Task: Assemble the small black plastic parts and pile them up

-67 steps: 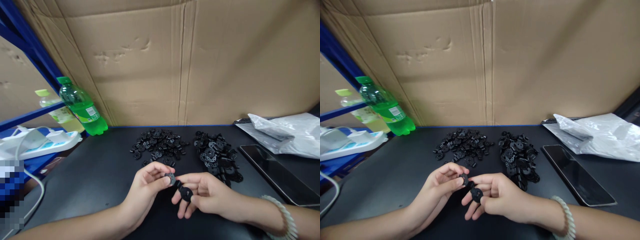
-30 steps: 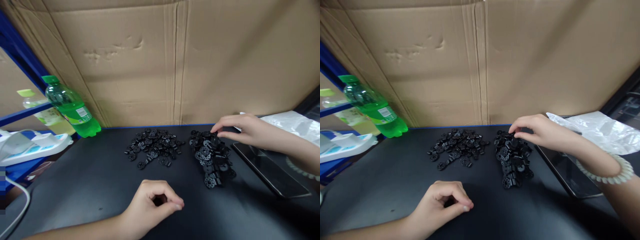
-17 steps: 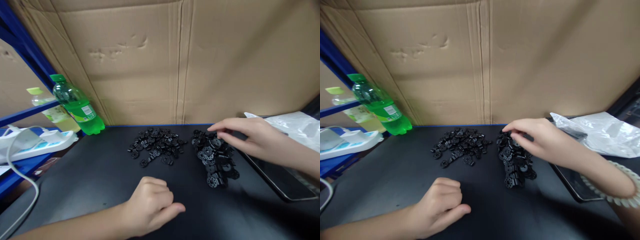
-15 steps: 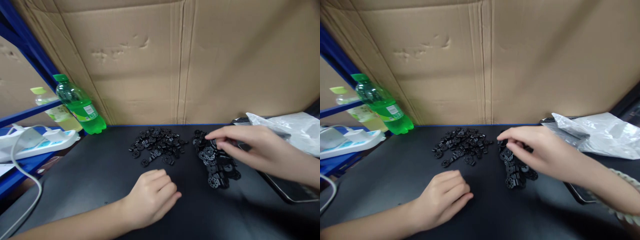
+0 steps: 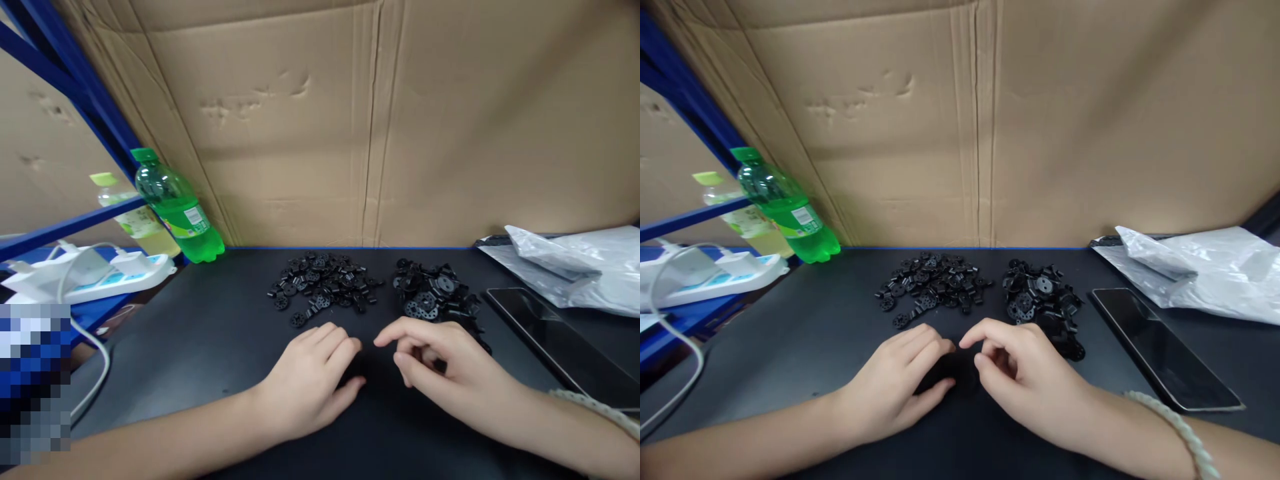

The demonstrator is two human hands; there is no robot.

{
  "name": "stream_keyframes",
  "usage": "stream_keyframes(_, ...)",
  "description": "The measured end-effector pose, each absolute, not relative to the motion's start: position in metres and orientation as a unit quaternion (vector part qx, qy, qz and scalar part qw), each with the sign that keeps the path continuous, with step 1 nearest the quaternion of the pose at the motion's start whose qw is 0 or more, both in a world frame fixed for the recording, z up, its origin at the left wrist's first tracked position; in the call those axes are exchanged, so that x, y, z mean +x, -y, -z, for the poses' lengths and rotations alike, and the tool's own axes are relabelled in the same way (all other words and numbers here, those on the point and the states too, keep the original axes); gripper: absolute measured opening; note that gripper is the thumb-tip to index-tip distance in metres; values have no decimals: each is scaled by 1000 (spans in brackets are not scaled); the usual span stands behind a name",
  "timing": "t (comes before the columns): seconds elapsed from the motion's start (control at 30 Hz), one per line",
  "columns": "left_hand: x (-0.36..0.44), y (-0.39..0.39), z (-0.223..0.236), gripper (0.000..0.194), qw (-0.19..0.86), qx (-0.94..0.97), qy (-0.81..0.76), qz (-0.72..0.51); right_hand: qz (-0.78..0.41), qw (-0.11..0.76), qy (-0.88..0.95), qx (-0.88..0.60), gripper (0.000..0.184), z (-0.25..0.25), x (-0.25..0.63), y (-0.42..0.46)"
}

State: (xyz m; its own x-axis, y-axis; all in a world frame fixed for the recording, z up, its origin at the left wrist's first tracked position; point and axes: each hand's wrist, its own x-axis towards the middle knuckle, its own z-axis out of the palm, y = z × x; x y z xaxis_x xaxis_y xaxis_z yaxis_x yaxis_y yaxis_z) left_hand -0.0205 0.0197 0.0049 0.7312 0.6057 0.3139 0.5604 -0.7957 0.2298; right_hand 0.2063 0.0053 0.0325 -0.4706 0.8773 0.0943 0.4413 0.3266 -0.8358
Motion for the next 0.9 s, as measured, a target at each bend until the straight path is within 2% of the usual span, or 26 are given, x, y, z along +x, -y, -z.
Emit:
stream_keyframes(0.07,-18,-23,-6,31,105,923,-308,-206,-449,310,711,-443,19,-25,203,-4)
stream_keyframes(0.17,-13,-25,-7,59,195,932,-232,-200,-521,345,645,-441,16,-18,201,-1)
stream_keyframes(0.2,-11,-24,-7,61,210,937,-204,-190,-534,356,629,-440,15,-17,201,-1)
stream_keyframes(0.33,-8,-20,-7,33,188,954,-173,-154,-545,409,573,-455,12,-14,199,2)
stream_keyframes(0.4,-11,-20,-7,24,188,951,-175,-172,-558,429,543,-458,10,-13,197,3)
stream_keyframes(0.5,-17,-22,-8,23,221,922,-180,-263,-618,432,484,-444,12,-8,194,6)
stream_keyframes(0.63,-19,-23,-11,19,273,844,-236,-396,-729,396,425,-363,26,2,187,7)
stream_keyframes(0.77,-15,-19,-12,30,326,805,-249,-428,-801,347,421,-248,35,11,180,4)
stream_keyframes(0.9,-13,-17,-11,28,354,797,-228,-433,-801,352,429,-224,38,14,178,1)
